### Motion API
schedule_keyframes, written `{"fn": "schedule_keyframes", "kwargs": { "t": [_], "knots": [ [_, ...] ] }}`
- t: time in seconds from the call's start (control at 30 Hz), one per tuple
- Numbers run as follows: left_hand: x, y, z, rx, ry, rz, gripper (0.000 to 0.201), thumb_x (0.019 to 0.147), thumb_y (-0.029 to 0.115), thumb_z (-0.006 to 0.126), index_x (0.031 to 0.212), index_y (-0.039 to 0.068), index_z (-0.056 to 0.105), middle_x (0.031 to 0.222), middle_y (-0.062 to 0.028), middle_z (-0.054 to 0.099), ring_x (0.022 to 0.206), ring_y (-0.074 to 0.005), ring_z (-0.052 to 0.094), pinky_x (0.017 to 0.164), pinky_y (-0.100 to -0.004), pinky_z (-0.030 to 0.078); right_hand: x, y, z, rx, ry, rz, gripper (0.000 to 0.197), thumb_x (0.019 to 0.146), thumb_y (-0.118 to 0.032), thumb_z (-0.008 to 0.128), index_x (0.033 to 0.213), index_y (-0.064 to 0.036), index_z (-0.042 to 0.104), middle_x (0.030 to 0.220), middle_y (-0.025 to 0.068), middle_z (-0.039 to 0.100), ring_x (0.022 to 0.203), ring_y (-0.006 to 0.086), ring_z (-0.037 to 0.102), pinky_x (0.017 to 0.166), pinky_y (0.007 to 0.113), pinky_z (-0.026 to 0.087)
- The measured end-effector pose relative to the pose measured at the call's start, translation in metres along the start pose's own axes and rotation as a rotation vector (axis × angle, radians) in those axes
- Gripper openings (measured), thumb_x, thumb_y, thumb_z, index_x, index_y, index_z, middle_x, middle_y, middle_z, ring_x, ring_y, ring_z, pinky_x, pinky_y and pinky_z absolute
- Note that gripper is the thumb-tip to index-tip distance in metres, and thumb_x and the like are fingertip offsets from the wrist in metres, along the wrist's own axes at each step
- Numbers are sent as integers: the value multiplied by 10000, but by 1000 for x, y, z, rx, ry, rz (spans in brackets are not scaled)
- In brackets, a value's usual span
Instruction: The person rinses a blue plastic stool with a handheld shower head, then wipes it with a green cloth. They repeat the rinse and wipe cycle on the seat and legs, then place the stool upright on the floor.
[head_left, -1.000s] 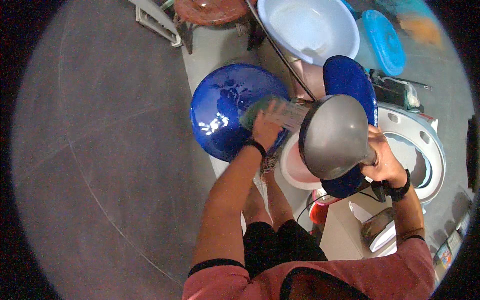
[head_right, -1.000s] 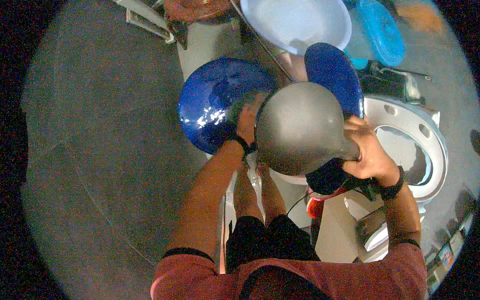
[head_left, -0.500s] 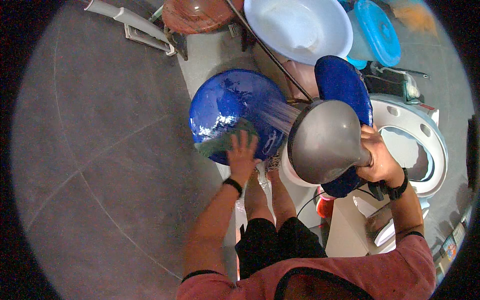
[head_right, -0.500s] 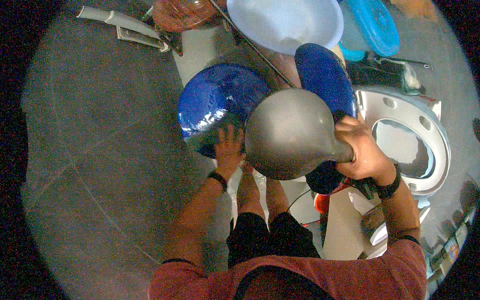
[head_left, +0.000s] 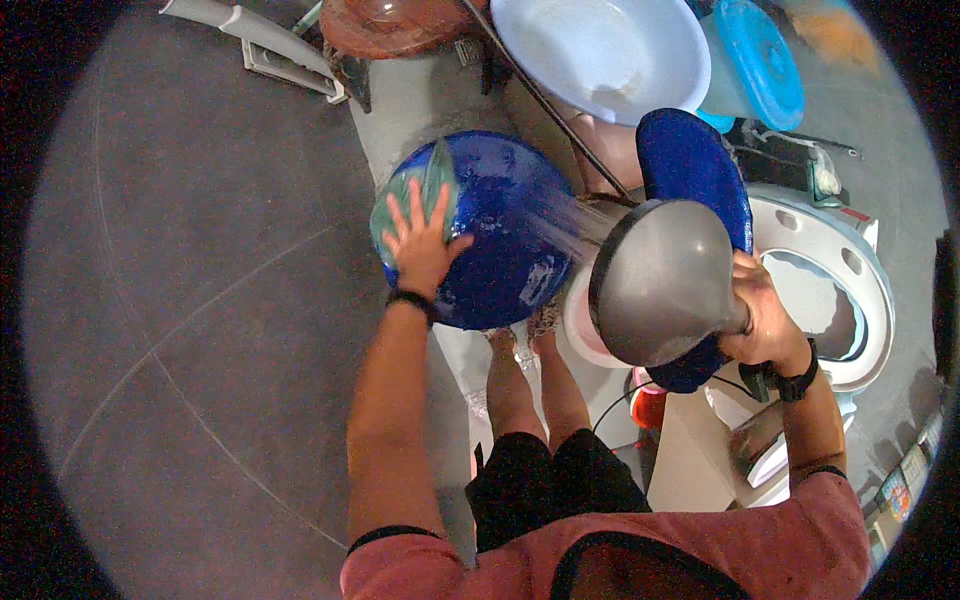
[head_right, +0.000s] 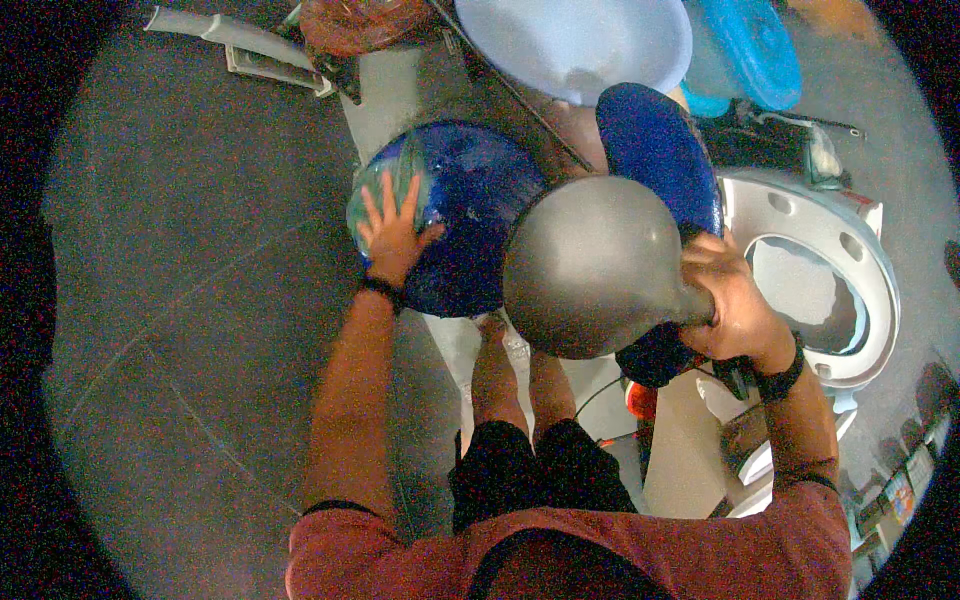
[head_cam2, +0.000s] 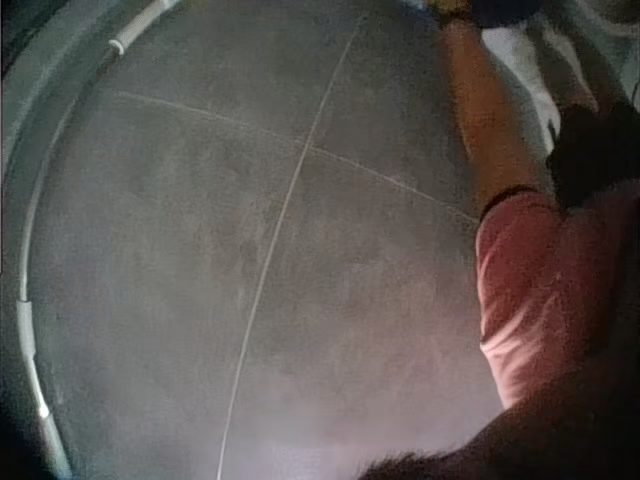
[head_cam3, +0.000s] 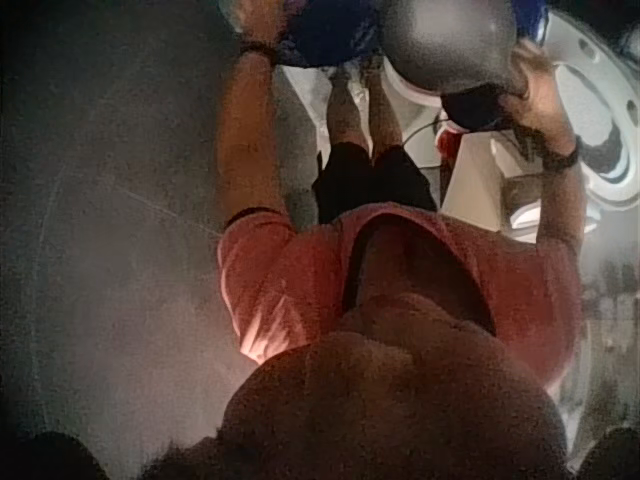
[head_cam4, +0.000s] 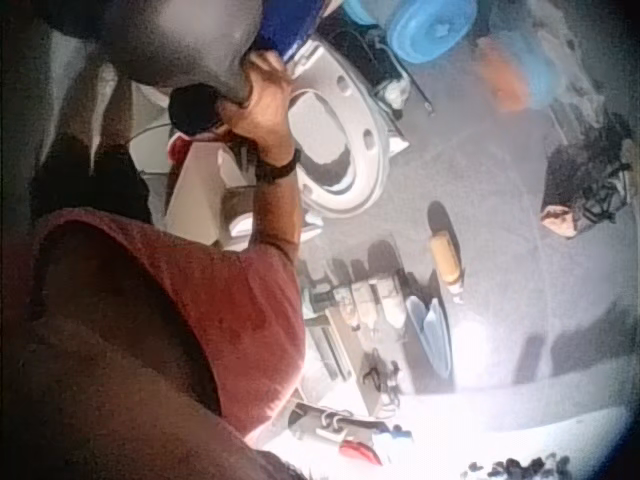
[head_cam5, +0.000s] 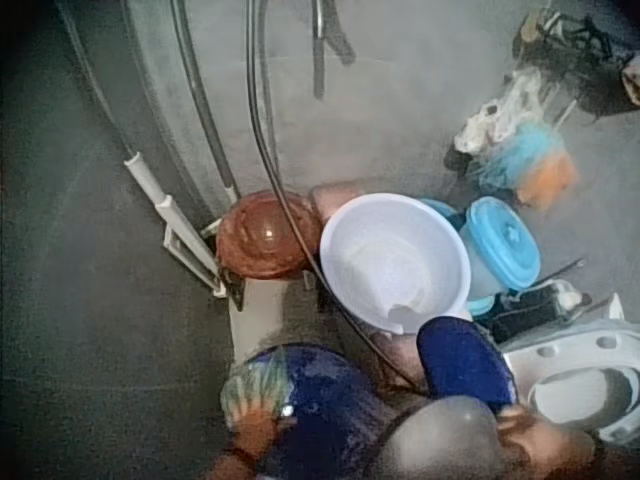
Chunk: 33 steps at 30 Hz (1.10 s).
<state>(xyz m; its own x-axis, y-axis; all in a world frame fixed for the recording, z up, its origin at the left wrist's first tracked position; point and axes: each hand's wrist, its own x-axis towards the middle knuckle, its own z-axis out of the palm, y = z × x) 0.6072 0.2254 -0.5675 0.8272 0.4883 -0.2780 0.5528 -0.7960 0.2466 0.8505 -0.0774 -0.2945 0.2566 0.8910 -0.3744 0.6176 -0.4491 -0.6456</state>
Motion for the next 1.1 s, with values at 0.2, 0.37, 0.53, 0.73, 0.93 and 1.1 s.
{"fn": "schedule_keyframes", "kwargs": {
  "t": [0.2, 0.37, 0.53, 0.73, 0.93, 1.1],
  "knots": [
    [-123, 40, 31, -32, -349, 17, 1080, 666, 621, 702, 1530, 269, 159, 1590, -170, 17, 1417, -508, 38, 978, -735, 261, 0, 1, 1, 13, 5, -2, 455, 440, -206, 680, 856, -30, 625, 956, 130, 610, 924, 345, 519, 955, 458, 357],
    [-87, 95, 56, 113, -254, 379, 781, 833, 477, 635, 1499, 275, 281, 1591, -79, 131, 1441, -358, 150, 1039, -554, 332, 0, 1, 2, -15, 17, 8, 504, 453, -215, 673, 921, -34, 630, 970, 128, 607, 935, 343, 512, 957, 457, 349],
    [-16, 118, 31, 297, -192, 558, 647, 883, 416, 582, 1470, 278, 348, 1560, -67, 230, 1426, -313, 191, 1114, -584, 130, -3, 2, 2, 17, 2, 33, 484, 451, -226, 671, 894, -37, 623, 964, 126, 603, 941, 337, 508, 954, 459, 342],
    [-31, 92, 15, 49, -305, 421, 605, 894, 176, 539, 1429, 412, 384, 1596, -67, 120, 1429, -472, 62, 1027, -766, 46, -3, 4, 2, -16, 7, 32, 407, 435, -234, 671, 785, -34, 611, 940, 121, 616, 924, 323, 525, 971, 467, 333],
    [53, 94, 31, 71, -32, 566, 511, 894, 142, 497, 1337, 397, 508, 1556, 6, 258, 1429, -419, 146, 1031, -771, 78, -2, 1, 5, 51, 53, 33, 402, 434, -228, 666, 782, -33, 616, 952, 116, 626, 919, 332, 528, 988, 456, 329],
    [66, 4, 5, 52, 197, 170, 653, 832, 27, 498, 1402, 340, 453, 1549, -64, 268, 1390, -429, 234, 1099, -650, 158, -2, 0, 4, -15, 78, 1, 424, 419, -228, 667, 792, -33, 614, 931, 115, 619, 881, 331, 514, 921, 447, 361]
  ]
}}
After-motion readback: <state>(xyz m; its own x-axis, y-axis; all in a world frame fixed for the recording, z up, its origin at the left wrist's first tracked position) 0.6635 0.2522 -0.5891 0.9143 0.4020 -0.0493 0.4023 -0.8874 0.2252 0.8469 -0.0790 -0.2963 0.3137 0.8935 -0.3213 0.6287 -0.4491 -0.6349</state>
